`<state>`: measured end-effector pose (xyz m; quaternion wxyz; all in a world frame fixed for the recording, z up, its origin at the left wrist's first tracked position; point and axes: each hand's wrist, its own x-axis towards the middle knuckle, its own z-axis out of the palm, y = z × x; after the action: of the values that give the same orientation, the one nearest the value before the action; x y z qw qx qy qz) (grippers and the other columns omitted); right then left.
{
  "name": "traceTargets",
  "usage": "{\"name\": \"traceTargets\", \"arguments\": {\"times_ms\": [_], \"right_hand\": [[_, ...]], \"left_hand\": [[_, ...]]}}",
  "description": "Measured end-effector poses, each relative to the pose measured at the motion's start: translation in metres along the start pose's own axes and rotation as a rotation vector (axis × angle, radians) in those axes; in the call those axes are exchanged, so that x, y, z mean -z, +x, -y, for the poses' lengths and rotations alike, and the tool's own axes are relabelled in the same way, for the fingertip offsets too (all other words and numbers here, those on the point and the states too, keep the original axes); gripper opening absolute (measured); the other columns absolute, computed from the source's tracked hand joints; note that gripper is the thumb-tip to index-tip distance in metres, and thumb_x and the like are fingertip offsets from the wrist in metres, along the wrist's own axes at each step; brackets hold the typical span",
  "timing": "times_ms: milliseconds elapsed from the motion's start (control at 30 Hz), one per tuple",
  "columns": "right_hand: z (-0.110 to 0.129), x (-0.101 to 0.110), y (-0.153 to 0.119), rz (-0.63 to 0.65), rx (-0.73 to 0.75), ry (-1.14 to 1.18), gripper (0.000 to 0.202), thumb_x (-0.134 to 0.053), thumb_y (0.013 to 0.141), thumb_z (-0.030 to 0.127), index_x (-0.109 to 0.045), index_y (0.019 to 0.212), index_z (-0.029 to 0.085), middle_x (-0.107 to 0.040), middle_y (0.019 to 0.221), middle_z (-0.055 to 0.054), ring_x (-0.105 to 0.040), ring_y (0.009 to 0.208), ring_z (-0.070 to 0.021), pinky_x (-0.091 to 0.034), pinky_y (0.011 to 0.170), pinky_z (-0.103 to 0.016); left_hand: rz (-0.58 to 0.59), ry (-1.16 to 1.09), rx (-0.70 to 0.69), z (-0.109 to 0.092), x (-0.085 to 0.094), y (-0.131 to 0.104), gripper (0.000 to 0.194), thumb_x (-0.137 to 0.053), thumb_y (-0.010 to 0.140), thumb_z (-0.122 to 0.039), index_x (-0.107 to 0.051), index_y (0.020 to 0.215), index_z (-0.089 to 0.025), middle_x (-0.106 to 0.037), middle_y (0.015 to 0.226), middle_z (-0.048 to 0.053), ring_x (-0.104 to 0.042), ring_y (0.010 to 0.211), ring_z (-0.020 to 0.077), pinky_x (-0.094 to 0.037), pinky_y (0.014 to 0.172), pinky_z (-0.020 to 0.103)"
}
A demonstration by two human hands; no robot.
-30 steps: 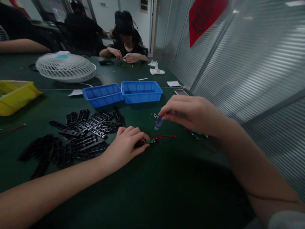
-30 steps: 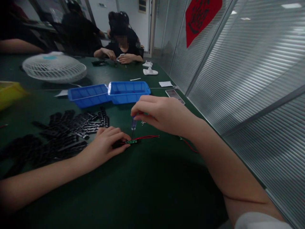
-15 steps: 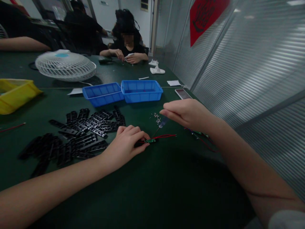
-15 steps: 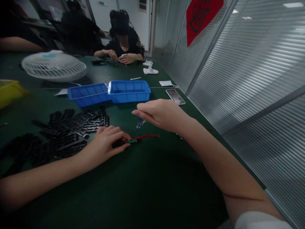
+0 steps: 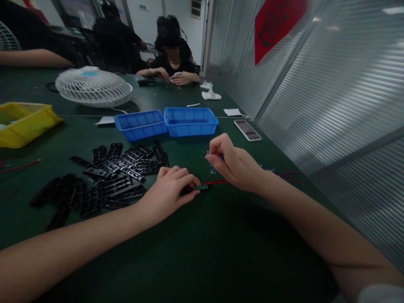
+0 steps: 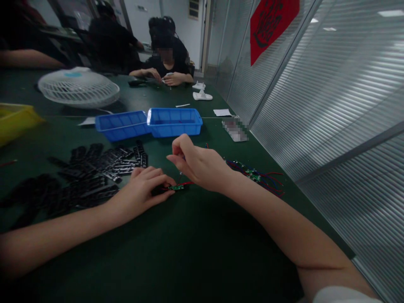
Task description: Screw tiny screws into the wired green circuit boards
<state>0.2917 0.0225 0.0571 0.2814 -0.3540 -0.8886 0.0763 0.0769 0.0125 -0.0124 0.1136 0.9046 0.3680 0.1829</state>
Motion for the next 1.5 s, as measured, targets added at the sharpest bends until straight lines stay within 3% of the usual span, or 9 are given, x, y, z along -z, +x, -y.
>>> {"name": "traceTargets", "arguments": {"times_ms": [100, 200, 400, 633, 900, 1033, 1133, 1267, 1500], "right_hand": [[-0.008, -0.014, -0.005, -0.147, 0.034, 0.015, 0.016, -0.04, 0.096, 0.034, -0.039, 0.091, 0.019, -0.047, 0.07, 0.005, -0.041, 0.052, -0.0061, -0.027, 0.048, -0.02], [-0.012, -0.019, -0.008, -0.179, 0.075, 0.007, 0.012, -0.04, 0.094, 0.03, -0.041, 0.087, 0.02, -0.048, 0.072, 0.003, -0.044, 0.057, -0.0083, -0.032, 0.052, -0.023], [-0.004, -0.005, -0.004, -0.066, 0.151, 0.046, 0.02, -0.032, 0.083, 0.017, -0.05, 0.093, 0.017, -0.051, 0.09, -0.007, -0.049, 0.086, -0.0195, -0.041, 0.077, -0.036], [-0.003, 0.0, 0.001, 0.003, 0.078, 0.013, 0.012, -0.036, 0.091, 0.017, -0.041, 0.102, 0.014, -0.052, 0.09, -0.005, -0.05, 0.073, -0.0123, -0.039, 0.063, -0.026], [-0.014, 0.008, 0.001, 0.115, -0.002, -0.017, 0.036, -0.04, 0.096, 0.039, -0.061, 0.081, 0.015, -0.06, 0.07, 0.0, -0.053, 0.064, -0.01, -0.035, 0.062, -0.023], [-0.007, 0.016, 0.0, 0.172, 0.037, -0.083, 0.03, -0.032, 0.094, 0.022, -0.06, 0.101, 0.015, -0.065, 0.09, -0.005, -0.058, 0.08, -0.0141, -0.037, 0.07, -0.026], [0.002, 0.02, 0.0, 0.209, -0.039, -0.177, 0.03, -0.035, 0.091, 0.021, -0.048, 0.117, 0.013, -0.063, 0.085, -0.005, -0.054, 0.063, -0.0124, -0.035, 0.059, -0.025], [0.009, 0.021, 0.0, 0.237, -0.034, -0.164, 0.025, -0.035, 0.094, 0.024, -0.04, 0.116, 0.012, -0.061, 0.08, -0.003, -0.05, 0.053, -0.0099, -0.031, 0.051, -0.023], [0.006, 0.026, 0.001, 0.117, 0.059, -0.125, 0.03, -0.046, 0.095, 0.04, -0.054, 0.111, 0.015, -0.067, 0.084, -0.003, -0.06, 0.07, -0.0121, -0.038, 0.059, -0.023]], "left_hand": [[0.008, 0.003, 0.005, 0.0, 0.001, 0.0, 0.017, -0.057, 0.088, -0.037, -0.061, 0.101, -0.027, -0.059, 0.09, 0.0, -0.049, 0.091, 0.0207, -0.027, 0.077, 0.036], [0.01, 0.003, 0.004, 0.0, 0.0, 0.0, 0.017, -0.057, 0.089, -0.038, -0.061, 0.101, -0.027, -0.059, 0.09, 0.0, -0.049, 0.091, 0.021, -0.026, 0.076, 0.036], [-0.015, 0.004, -0.005, 0.002, -0.003, 0.0, 0.016, -0.058, 0.088, -0.037, -0.061, 0.1, -0.027, -0.059, 0.088, 0.0, -0.05, 0.089, 0.0205, -0.027, 0.076, 0.036], [-0.006, 0.004, 0.004, 0.002, -0.002, 0.0, 0.016, -0.058, 0.088, -0.036, -0.061, 0.1, -0.028, -0.059, 0.089, 0.0, -0.05, 0.09, 0.0207, -0.027, 0.077, 0.037], [-0.012, 0.022, -0.001, 0.002, -0.003, 0.0, 0.017, -0.056, 0.088, -0.039, -0.061, 0.101, -0.027, -0.06, 0.089, 0.001, -0.05, 0.091, 0.021, -0.027, 0.077, 0.036], [-0.005, 0.011, 0.0, 0.002, -0.003, 0.0, 0.017, -0.057, 0.088, -0.037, -0.061, 0.101, -0.028, -0.06, 0.09, 0.0, -0.049, 0.091, 0.021, -0.027, 0.077, 0.036], [-0.004, 0.007, 0.007, 0.002, -0.003, 0.001, 0.016, -0.058, 0.088, -0.037, -0.061, 0.1, -0.028, -0.059, 0.089, 0.0, -0.049, 0.091, 0.021, -0.026, 0.076, 0.036], [-0.001, -0.003, 0.007, 0.001, -0.001, 0.001, 0.015, -0.058, 0.088, -0.037, -0.06, 0.1, -0.028, -0.059, 0.089, 0.0, -0.049, 0.09, 0.0208, -0.027, 0.076, 0.036], [0.005, 0.0, 0.007, 0.0, -0.001, 0.0, 0.015, -0.057, 0.088, -0.037, -0.06, 0.099, -0.028, -0.059, 0.089, 0.0, -0.048, 0.09, 0.0206, -0.026, 0.076, 0.036]]}}
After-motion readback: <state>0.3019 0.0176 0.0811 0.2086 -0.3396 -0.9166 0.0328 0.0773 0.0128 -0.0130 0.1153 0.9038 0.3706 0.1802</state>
